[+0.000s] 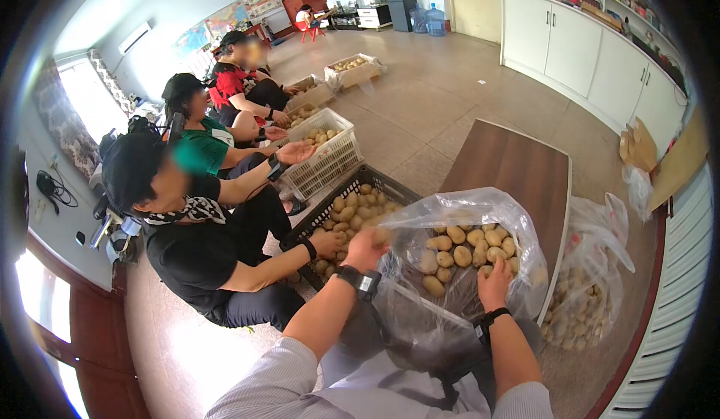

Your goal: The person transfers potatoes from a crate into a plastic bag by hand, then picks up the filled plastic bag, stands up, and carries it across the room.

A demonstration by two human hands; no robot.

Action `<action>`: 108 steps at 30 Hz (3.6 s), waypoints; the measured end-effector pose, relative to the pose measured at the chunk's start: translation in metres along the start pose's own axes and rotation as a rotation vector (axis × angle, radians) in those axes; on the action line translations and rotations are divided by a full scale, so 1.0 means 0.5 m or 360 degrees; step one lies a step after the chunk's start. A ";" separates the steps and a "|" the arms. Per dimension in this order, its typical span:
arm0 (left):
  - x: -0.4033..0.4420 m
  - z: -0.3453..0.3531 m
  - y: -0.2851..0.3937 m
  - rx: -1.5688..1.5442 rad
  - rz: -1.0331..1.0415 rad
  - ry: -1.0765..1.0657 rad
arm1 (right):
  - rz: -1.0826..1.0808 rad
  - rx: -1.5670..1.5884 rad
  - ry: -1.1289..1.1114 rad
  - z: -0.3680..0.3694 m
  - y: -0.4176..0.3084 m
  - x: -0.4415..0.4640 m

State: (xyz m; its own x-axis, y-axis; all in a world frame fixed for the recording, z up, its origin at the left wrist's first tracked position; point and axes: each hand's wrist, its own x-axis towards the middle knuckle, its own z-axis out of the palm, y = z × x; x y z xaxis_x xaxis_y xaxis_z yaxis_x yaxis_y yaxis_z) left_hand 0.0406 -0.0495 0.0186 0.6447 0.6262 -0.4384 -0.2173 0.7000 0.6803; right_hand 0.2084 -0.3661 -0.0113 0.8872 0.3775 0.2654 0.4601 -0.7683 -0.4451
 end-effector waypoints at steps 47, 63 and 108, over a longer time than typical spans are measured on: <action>-0.077 0.062 -0.006 0.0628 0.0311 0.0287 | -0.0349 0.0210 -0.0644 0.004 -0.043 -0.087; -0.122 0.101 -0.088 0.1084 -0.0032 -0.0246 | 0.0130 0.0608 -0.0299 0.031 -0.053 -0.082; 0.051 -0.168 0.047 0.0221 -0.0162 0.0204 | -0.0286 -0.0062 -0.0816 -0.013 -0.046 -0.114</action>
State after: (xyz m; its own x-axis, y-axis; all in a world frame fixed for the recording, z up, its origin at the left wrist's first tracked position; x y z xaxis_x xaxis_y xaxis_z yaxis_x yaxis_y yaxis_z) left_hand -0.0098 0.0116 -0.0259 0.5580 0.5992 -0.5741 -0.0469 0.7135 0.6991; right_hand 0.1467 -0.3732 -0.0107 0.7030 0.7009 -0.1211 0.6130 -0.6834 -0.3965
